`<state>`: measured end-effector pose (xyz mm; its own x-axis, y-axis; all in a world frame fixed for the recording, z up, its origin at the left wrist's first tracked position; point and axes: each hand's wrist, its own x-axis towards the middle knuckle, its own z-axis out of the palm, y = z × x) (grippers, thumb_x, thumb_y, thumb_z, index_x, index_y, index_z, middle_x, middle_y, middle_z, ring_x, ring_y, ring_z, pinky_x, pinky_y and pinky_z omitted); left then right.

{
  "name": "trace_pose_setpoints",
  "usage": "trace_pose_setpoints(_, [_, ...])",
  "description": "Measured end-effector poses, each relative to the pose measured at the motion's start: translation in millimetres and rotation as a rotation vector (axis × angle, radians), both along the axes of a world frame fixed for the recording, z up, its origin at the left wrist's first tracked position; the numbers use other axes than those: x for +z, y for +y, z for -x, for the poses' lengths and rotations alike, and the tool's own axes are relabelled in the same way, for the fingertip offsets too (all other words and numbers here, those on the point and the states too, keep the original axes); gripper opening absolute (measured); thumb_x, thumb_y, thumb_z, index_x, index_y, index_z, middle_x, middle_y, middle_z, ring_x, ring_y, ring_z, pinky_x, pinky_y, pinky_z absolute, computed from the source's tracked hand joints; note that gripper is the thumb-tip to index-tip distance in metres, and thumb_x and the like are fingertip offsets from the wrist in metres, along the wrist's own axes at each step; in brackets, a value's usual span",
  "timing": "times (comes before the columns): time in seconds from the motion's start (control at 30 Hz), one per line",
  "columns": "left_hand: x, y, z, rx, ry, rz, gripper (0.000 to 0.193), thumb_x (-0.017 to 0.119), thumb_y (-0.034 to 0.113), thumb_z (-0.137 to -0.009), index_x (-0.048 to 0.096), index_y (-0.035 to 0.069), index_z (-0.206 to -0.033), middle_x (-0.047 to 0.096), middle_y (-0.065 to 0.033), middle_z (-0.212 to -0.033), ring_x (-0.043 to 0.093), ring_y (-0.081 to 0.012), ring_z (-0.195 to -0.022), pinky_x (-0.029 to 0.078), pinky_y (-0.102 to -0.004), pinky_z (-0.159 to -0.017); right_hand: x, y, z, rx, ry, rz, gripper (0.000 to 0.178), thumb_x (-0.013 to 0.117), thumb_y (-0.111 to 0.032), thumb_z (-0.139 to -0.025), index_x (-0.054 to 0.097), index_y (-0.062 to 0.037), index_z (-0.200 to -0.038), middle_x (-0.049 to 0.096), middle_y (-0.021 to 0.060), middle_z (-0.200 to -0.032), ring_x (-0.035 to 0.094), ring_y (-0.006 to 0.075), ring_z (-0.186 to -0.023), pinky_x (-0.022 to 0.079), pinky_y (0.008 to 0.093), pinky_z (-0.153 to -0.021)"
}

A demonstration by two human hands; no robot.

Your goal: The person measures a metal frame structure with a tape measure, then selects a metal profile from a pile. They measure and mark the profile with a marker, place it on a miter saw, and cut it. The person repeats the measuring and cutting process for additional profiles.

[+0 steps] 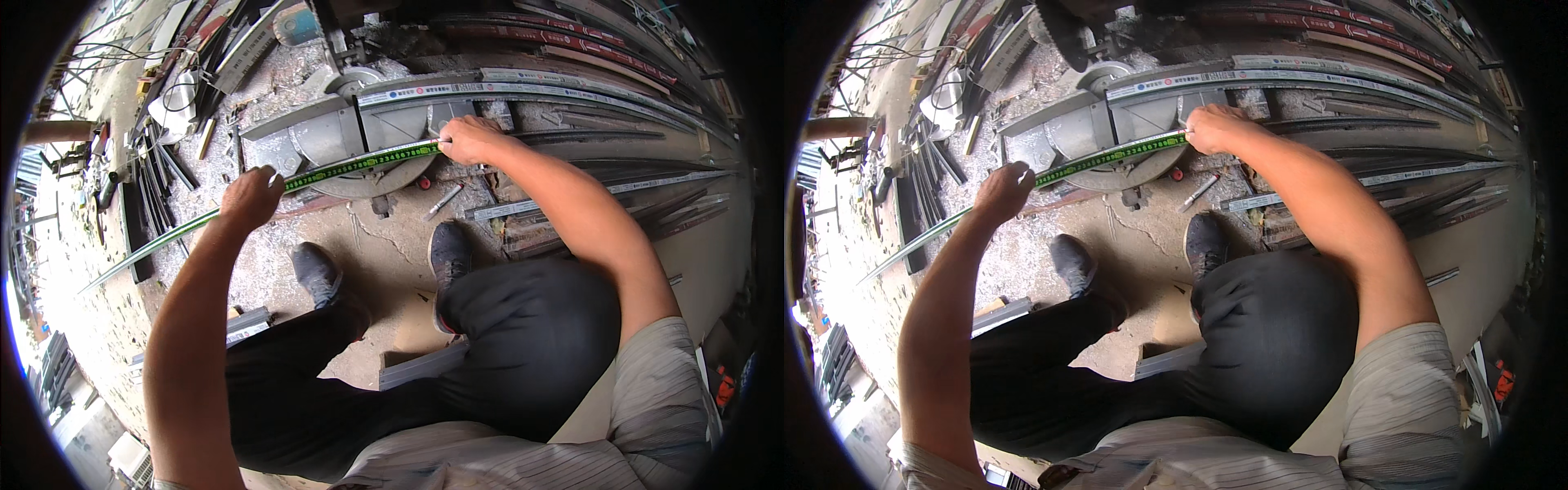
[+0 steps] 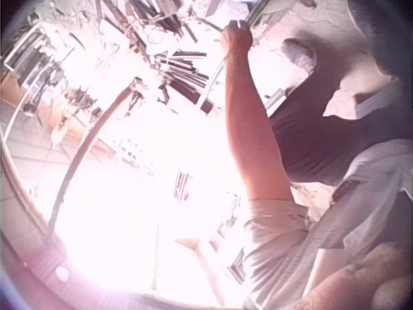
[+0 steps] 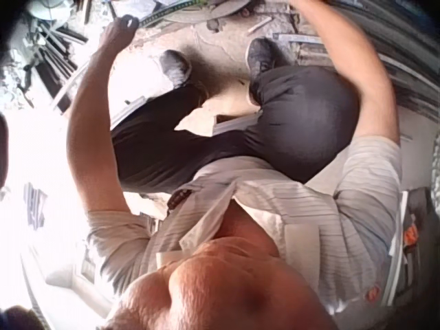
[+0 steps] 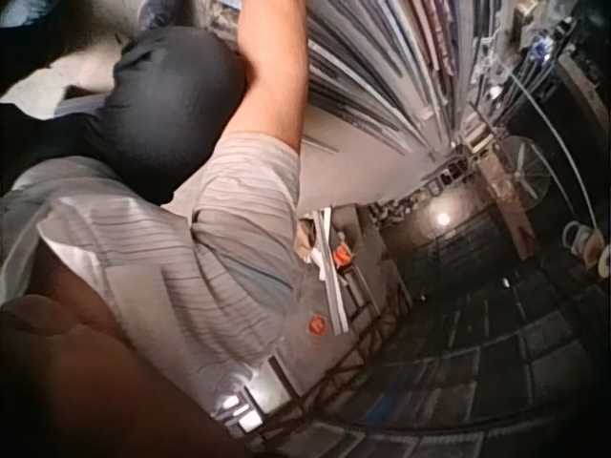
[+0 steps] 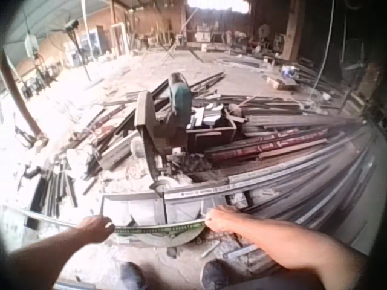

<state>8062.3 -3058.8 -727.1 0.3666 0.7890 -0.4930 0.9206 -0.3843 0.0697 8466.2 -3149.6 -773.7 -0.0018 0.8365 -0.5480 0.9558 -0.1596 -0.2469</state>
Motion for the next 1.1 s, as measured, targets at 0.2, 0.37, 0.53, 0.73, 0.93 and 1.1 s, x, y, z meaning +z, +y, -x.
trace_pose_setpoints(0.2, [3,28,46,-0.026,0.024,0.176,0.051,0.049,0.049,-0.107,0.072,0.006,-0.123,0.074,-0.0235,-0.117,0.07,-0.0432,-0.112,0.052,-0.0525,-0.099,22,4,6,-0.054,-0.018,0.131,0.028,0.06,-0.025,-0.094,0.079,-0.0128,-0.11,0.076,0.017,-0.117,0.071,0.0378,-0.116,0.053,0.0511,-0.101])
trace_pose_setpoints(0.37, [-29,37,56,0.056,-0.119,0.255,0.06,0.049,0.056,-0.107,0.074,0.002,-0.119,0.074,-0.027,-0.11,0.07,-0.0435,-0.11,0.051,-0.0515,-0.099,19,5,1,-0.005,-0.037,0.103,0.03,0.061,-0.031,-0.095,0.078,-0.0155,-0.115,0.076,0.0166,-0.117,0.07,0.0375,-0.117,0.053,0.0506,-0.101])
trace_pose_setpoints(0.53, [-58,45,71,0.134,-0.227,0.322,0.056,0.059,0.051,-0.105,0.074,-0.002,-0.114,0.074,-0.0235,-0.1,0.07,-0.0345,-0.094,0.053,-0.0458,-0.087,23,21,9,-0.014,-0.038,0.273,0.035,0.062,-0.042,-0.099,0.077,-0.0178,-0.119,0.075,0.0163,-0.117,0.069,0.0387,-0.118,0.052,0.0512,-0.103])
trace_pose_setpoints(0.73, [-57,53,69,0.183,-0.329,0.414,0.051,0.069,0.044,-0.103,0.074,-0.006,-0.109,0.072,-0.0157,-0.094,0.066,-0.0234,-0.088,0.052,-0.0402,-0.08,21,18,3,-0.022,-0.05,0.261,0.038,0.062,-0.046,-0.099,0.076,-0.017,-0.119,0.075,0.017,-0.113,0.069,0.0395,-0.114,0.052,0.0534,-0.1])
trace_pose_setpoints(0.93, [-62,52,73,0.201,-0.368,0.383,0.053,0.072,0.047,-0.1,0.073,-0.006,-0.105,0.072,-0.0142,-0.088,0.066,-0.0219,-0.082,0.052,-0.0399,-0.075,28,14,12,-0.051,-0.083,0.279,0.037,0.063,-0.046,-0.099,0.077,-0.0154,-0.115,0.075,0.0159,-0.111,0.07,0.0388,-0.112,0.052,0.0518,-0.099])
trace_pose_setpoints(1.1, [-67,51,76,0.211,-0.381,0.35,0.055,0.074,0.048,-0.098,0.073,-0.007,-0.103,0.074,-0.0166,-0.087,0.067,-0.0231,-0.08,0.053,-0.0413,-0.074,25,2,23,0.014,-0.122,0.25,0.035,0.065,-0.044,-0.099,0.077,-0.0137,-0.112,0.074,0.0166,-0.114,0.069,0.0383,-0.113,0.053,0.0518,-0.097])
